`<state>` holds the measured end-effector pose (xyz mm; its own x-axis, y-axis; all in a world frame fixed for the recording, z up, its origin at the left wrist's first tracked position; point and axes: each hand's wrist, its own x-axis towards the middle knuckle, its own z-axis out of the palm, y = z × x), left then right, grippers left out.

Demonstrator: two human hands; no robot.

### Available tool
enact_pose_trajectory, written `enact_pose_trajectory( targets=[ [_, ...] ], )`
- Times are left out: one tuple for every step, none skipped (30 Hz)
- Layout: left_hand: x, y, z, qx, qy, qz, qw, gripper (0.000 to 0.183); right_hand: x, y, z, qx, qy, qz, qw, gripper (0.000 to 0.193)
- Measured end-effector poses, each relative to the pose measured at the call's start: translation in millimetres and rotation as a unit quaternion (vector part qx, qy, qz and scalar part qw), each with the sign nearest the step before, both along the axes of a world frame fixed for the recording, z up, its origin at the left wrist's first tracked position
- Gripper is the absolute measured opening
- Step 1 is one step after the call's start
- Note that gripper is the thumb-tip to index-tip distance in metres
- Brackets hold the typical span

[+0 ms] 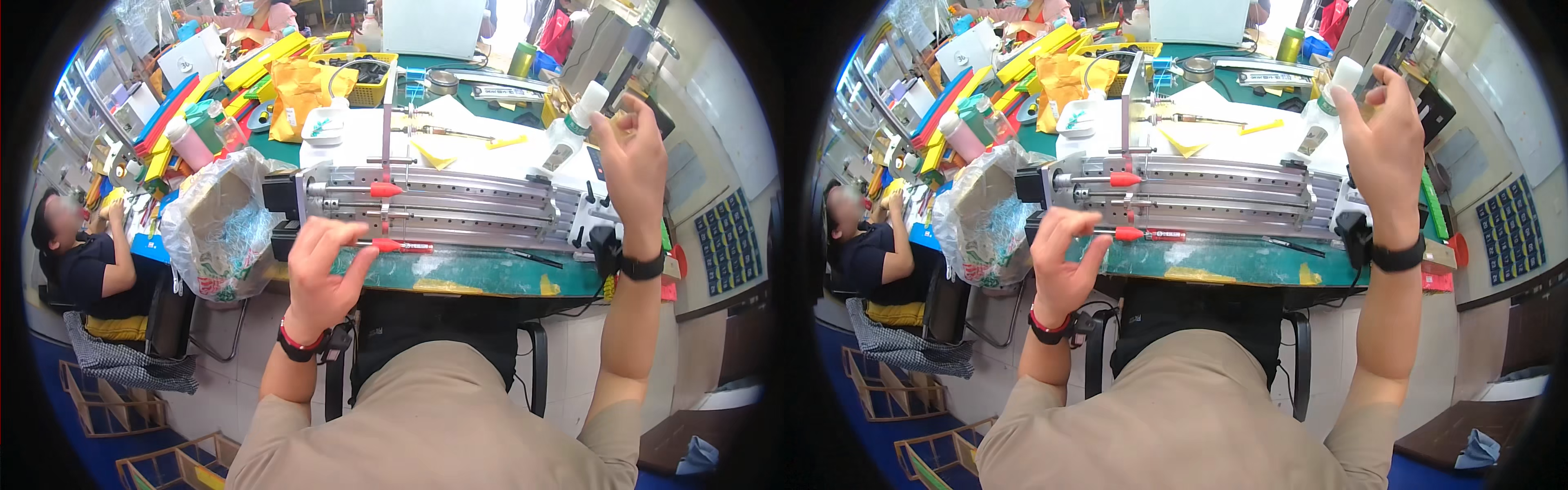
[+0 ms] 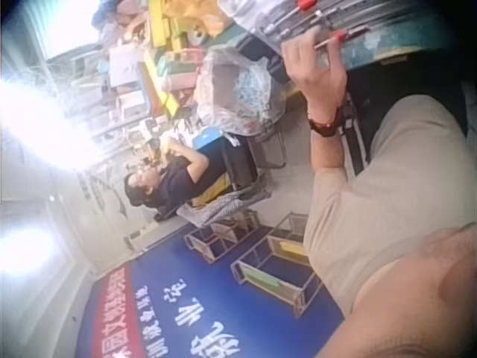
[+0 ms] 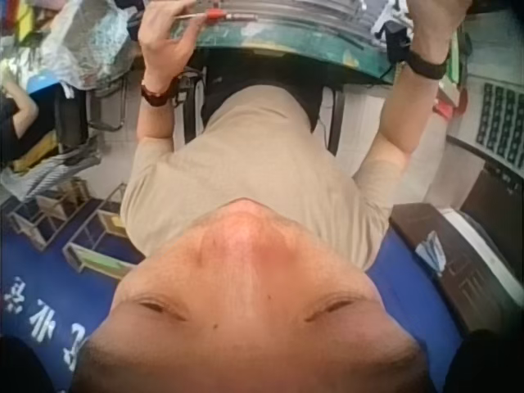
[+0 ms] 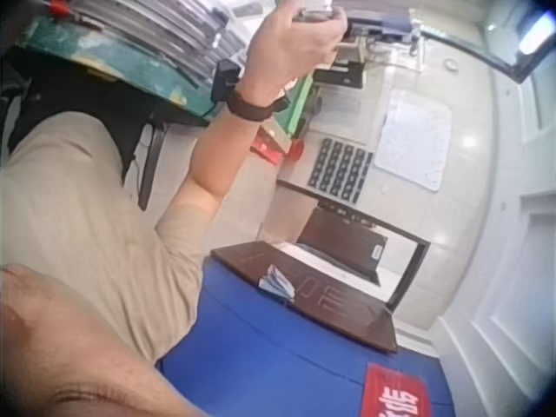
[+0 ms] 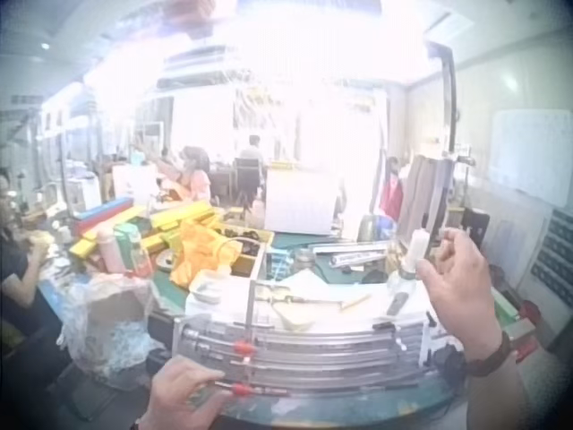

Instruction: The user is seen assembling small mechanical components using glue and specialized jig equipment on a workbench.

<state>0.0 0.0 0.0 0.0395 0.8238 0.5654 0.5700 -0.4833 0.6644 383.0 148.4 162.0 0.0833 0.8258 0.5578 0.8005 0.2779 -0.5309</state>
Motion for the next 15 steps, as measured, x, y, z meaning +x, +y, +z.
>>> enact_pose_trajectory(
  targets=[
    [5,9,6,0.095,0.064,0.057,0.992,0.042,-2,10,1,0.034,-0.060,-0.050,0.996,0.091],
    [9,18,12,0.188,0.127,0.113,0.967,0.044,-4,21,1,0.068,-0.120,-0.099,0.985,0.091],
    [14,20,13,0.177,0.128,0.110,0.970,0.044,-1,30,-5,0.057,-0.120,-0.100,0.986,0.091],
    [17,29,17,0.188,0.158,0.137,0.960,0.045,6,46,-7,0.069,-0.147,-0.123,0.979,0.092],
    [20,37,21,0.198,0.188,0.164,0.948,0.045,14,61,-8,0.080,-0.173,-0.145,0.971,0.093],
    [25,43,28,0.188,0.197,0.166,0.948,0.047,14,71,-8,0.082,-0.179,-0.143,0.970,0.093],
    [25,50,29,0.183,0.199,0.165,0.949,0.047,15,78,-7,0.077,-0.179,-0.142,0.971,0.093],
    [25,56,29,0.170,0.202,0.143,0.954,0.043,18,84,-4,0.031,-0.153,-0.111,0.981,0.091],
    [25,62,27,0.156,0.204,0.120,0.959,0.038,19,89,-3,-0.017,-0.127,-0.081,0.988,0.089],
    [26,68,24,0.168,0.186,0.123,0.960,0.030,24,98,-7,-0.022,-0.095,-0.050,0.994,0.076],
    [24,70,21,0.162,0.186,0.120,0.962,0.030,27,101,-11,-0.029,-0.096,-0.051,0.994,0.076],
    [23,71,21,0.172,0.169,0.101,0.965,0.026,29,103,-13,-0.003,-0.078,-0.045,0.996,0.071],
    [22,72,20,0.182,0.152,0.081,0.968,0.023,32,106,-15,0.023,-0.059,-0.039,0.997,0.066],
    [25,70,20,0.176,0.152,0.080,0.969,0.023,40,113,-20,0.070,-0.046,-0.039,0.996,0.059],
    [28,65,22,0.130,0.084,0.070,0.986,0.019,36,110,-21,0.127,-0.026,-0.057,0.990,0.056]
  ],
)
